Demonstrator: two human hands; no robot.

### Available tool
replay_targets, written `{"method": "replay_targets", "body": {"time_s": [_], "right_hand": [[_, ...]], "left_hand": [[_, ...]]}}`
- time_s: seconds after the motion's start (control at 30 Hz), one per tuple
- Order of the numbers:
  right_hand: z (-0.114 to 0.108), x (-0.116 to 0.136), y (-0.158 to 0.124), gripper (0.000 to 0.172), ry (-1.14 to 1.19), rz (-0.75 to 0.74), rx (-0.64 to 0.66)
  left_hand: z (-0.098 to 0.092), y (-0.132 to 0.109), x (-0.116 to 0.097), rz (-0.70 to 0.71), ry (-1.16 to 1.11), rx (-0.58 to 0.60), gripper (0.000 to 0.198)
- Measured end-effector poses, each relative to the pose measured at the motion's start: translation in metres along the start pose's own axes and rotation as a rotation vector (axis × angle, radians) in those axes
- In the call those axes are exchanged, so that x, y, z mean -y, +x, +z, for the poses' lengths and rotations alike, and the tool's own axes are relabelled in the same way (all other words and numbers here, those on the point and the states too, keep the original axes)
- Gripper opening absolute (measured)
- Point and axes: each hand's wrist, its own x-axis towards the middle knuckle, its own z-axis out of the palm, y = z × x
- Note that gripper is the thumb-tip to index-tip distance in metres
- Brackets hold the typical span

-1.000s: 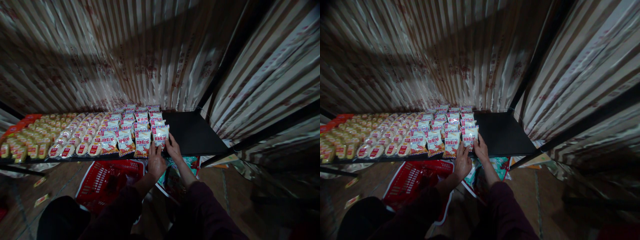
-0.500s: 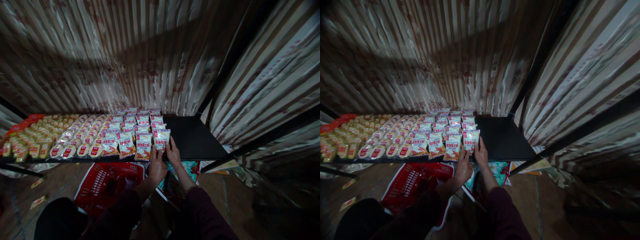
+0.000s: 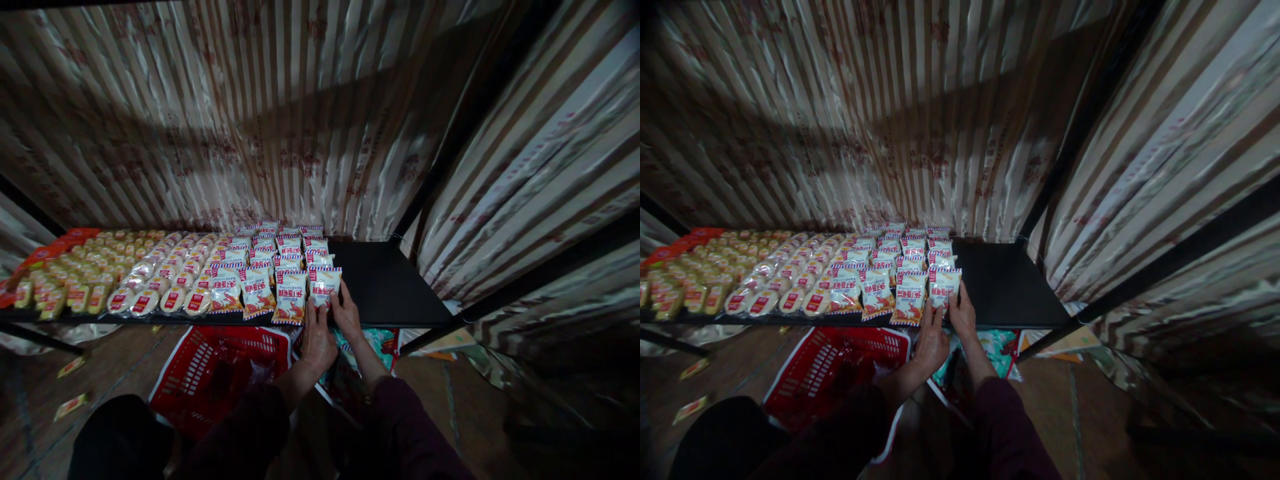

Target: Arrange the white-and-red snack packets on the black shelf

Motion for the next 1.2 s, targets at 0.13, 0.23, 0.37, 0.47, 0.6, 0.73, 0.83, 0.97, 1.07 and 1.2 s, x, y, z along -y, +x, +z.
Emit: {"method": "replay_targets", "body": {"time_s": [0.13,0.23,0.37,0.47,0.6,0.73,0.83,0.97,1.07,1.2], "right_hand": [[0.0,0.002,0.008,0.066,-0.009,-0.055,-0.01],[-0.001,0.002,0.011,0.07,-0.031,-0.045,0.007],[0.001,-0.001,0.006,0.078,-0.049,0.011,0.003],[0.002,-0.003,0.002,0.079,-0.028,0.013,-0.025],[0.002,-0.003,-0.003,0.079,-0.019,0.02,-0.044],[0.003,-0.004,-0.01,0.078,-0.02,0.002,-0.079],[0.004,-0.005,-0.016,0.075,-0.048,-0.03,-0.104],[0.007,-0.001,-0.021,0.073,-0.121,-0.091,-0.135],[0.009,0.004,-0.024,0.071,-0.161,-0.14,-0.174],[0.011,0.014,-0.03,0.063,-0.193,-0.214,-0.229]], "left_hand": [[0.0,0.002,-0.001,-0.02,-0.004,0.026,0.071],[-0.002,0.004,-0.001,-0.02,0.014,0.051,0.068],[-0.004,0.003,0.002,-0.01,0.049,0.075,0.066],[-0.005,0.0,0.002,0.007,0.045,0.068,0.067],[-0.004,-0.001,0.0,0.006,0.04,0.062,0.067],[0.003,-0.005,0.001,0.014,0.043,0.022,0.071],[0.008,-0.011,0.004,0.037,0.023,0.007,0.077],[0.008,-0.018,0.002,0.024,-0.019,0.039,0.078],[0.003,-0.02,-0.003,0.0,-0.042,0.053,0.072],[-0.005,-0.024,-0.003,0.003,-0.087,0.044,0.067]]}}
